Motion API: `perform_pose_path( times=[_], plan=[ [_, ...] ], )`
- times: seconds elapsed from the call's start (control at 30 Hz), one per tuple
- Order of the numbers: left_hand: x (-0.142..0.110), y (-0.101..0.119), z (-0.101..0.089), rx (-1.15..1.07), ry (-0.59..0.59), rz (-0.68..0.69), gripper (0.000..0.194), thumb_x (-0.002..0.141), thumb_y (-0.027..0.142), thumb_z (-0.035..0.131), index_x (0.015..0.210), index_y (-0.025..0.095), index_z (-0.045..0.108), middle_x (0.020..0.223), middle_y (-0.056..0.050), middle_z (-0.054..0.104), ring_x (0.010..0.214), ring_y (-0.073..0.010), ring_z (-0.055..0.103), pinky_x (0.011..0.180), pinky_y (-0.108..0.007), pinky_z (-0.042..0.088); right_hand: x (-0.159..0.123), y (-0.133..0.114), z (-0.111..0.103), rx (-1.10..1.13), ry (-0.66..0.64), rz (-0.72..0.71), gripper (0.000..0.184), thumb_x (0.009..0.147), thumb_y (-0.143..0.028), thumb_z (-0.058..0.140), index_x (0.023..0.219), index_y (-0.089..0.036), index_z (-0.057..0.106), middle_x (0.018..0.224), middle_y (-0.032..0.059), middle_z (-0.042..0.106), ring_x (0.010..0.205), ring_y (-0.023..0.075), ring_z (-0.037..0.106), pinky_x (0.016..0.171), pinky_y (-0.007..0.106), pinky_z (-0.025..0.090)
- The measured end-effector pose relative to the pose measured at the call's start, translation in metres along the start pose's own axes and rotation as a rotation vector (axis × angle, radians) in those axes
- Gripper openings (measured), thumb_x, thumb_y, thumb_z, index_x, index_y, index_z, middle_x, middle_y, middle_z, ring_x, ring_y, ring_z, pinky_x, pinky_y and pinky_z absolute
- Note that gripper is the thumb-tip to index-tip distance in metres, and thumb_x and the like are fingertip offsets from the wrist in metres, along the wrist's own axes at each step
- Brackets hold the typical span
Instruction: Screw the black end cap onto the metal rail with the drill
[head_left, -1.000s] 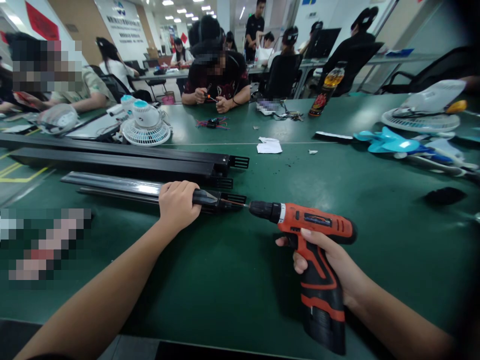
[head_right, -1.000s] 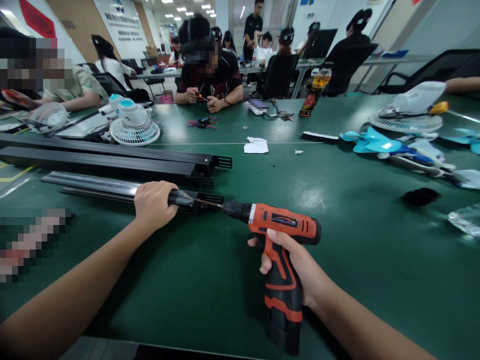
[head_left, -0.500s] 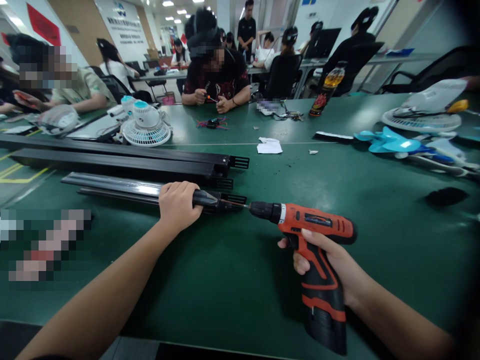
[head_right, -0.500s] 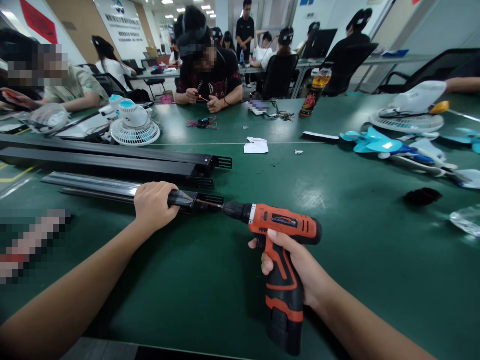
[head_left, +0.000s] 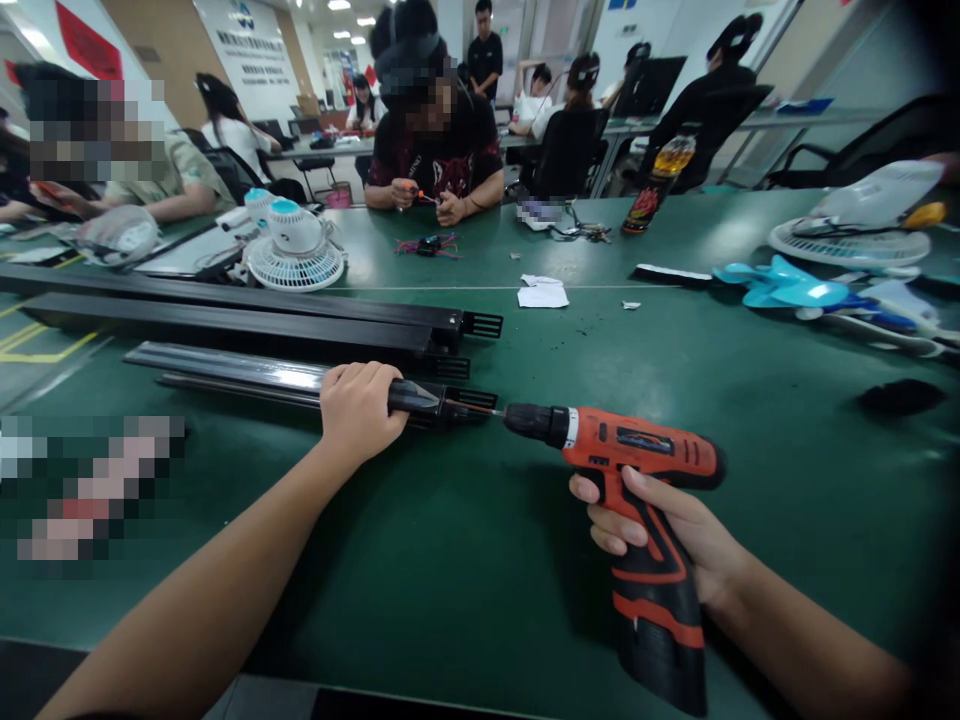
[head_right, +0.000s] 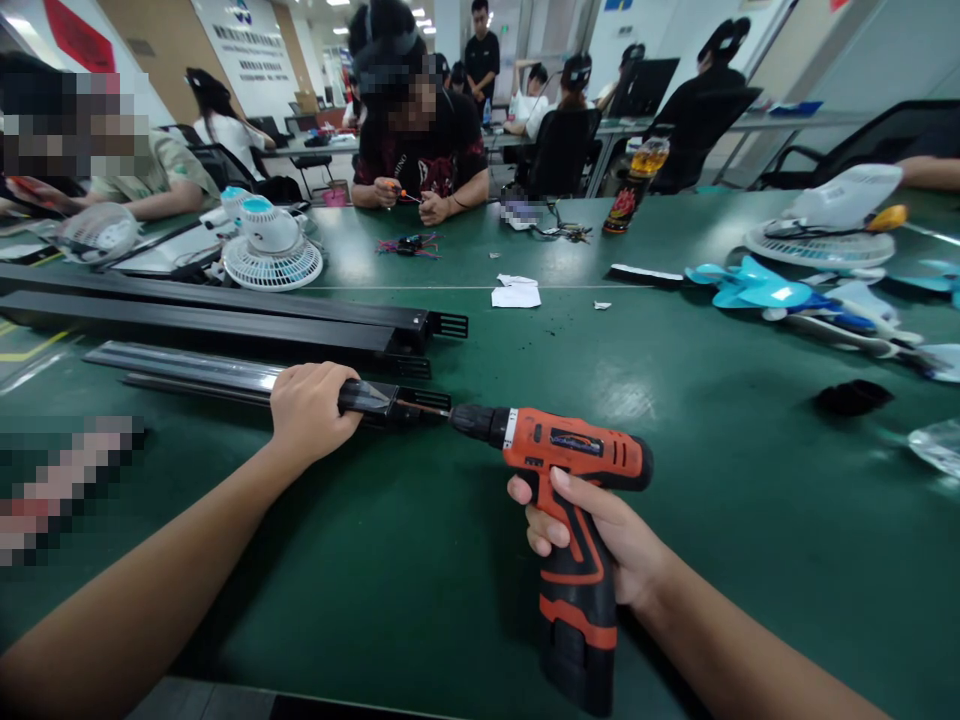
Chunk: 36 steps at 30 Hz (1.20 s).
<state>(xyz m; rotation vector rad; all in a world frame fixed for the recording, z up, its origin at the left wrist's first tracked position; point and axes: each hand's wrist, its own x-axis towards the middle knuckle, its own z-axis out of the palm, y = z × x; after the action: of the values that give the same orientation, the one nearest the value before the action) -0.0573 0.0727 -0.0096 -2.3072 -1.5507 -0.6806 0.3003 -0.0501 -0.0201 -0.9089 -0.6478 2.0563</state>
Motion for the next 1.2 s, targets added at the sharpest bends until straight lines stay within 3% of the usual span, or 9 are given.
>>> perform_pose_path(
  times=[0.1, 0.3, 0.5, 0.7, 0.97, 1.2],
  plan=[
    [0.0, 0.0, 0.001, 0.004, 0.009, -0.002, 0.019, 0.084, 0.022, 0.062, 0.1, 0.022, 0.072, 0.095, -0.009, 0.08, 0.096, -0.0341, 0.075, 0.097, -0.051, 0.05, 0.001, -0.002, 0.005, 0.006, -0.044, 0.021, 0.037, 0.085, -0.056, 0.088, 0.086, -0.021, 0.077, 0.056, -0.0082, 0.039, 0.054, 0.0109, 0.025, 0.056, 0.026, 0.045],
    [0.0, 0.0, 0.0, 0.006, -0.011, -0.026, 0.021, 0.088, 0.016, 0.057, 0.101, 0.022, 0.072, 0.096, -0.009, 0.08, 0.097, -0.0333, 0.073, 0.096, -0.05, 0.049, -0.001, -0.003, 0.005, -0.015, -0.045, 0.04, 0.039, 0.086, -0.059, 0.086, 0.087, -0.022, 0.072, 0.056, -0.0091, 0.034, 0.056, 0.0124, 0.023, 0.057, 0.027, 0.042],
    [-0.004, 0.0, 0.004, 0.04, 0.013, -0.028, 0.027, 0.084, 0.01, 0.06, 0.107, 0.021, 0.067, 0.108, -0.012, 0.078, 0.107, -0.0353, 0.071, 0.1, -0.052, 0.046, 0.001, -0.002, 0.002, 0.128, -0.051, 0.114, 0.037, 0.085, -0.054, 0.089, 0.084, -0.021, 0.071, 0.055, -0.0101, 0.03, 0.054, 0.0104, 0.029, 0.054, 0.022, 0.04],
    [-0.004, -0.006, 0.008, 0.059, -0.037, 0.07, 0.039, 0.082, 0.001, 0.059, 0.117, 0.018, 0.063, 0.123, -0.015, 0.075, 0.117, -0.0338, 0.068, 0.102, -0.048, 0.045, 0.006, 0.002, -0.007, 0.194, -0.091, 0.119, 0.04, 0.086, -0.05, 0.09, 0.098, -0.015, 0.078, 0.054, -0.0106, 0.034, 0.054, 0.0087, 0.037, 0.053, 0.017, 0.04],
    [0.004, -0.005, -0.005, 0.092, -0.196, 0.058, 0.039, 0.082, 0.003, 0.06, 0.117, 0.019, 0.065, 0.117, -0.014, 0.074, 0.111, -0.0346, 0.067, 0.097, -0.048, 0.044, 0.002, 0.0, -0.011, 0.157, -0.123, 0.077, 0.048, 0.088, -0.053, 0.088, 0.11, -0.011, 0.084, 0.055, -0.0081, 0.04, 0.055, 0.0094, 0.037, 0.053, 0.019, 0.04],
    [0.02, -0.018, -0.027, 0.083, -0.48, 0.194, 0.036, 0.078, 0.005, 0.059, 0.11, 0.021, 0.066, 0.106, -0.009, 0.075, 0.102, -0.0303, 0.068, 0.091, -0.043, 0.044, -0.001, -0.001, -0.011, 0.115, -0.151, 0.062, 0.051, 0.092, -0.058, 0.081, 0.113, -0.012, 0.085, 0.054, -0.009, 0.036, 0.053, 0.0095, 0.032, 0.051, 0.021, 0.036]
  ],
)
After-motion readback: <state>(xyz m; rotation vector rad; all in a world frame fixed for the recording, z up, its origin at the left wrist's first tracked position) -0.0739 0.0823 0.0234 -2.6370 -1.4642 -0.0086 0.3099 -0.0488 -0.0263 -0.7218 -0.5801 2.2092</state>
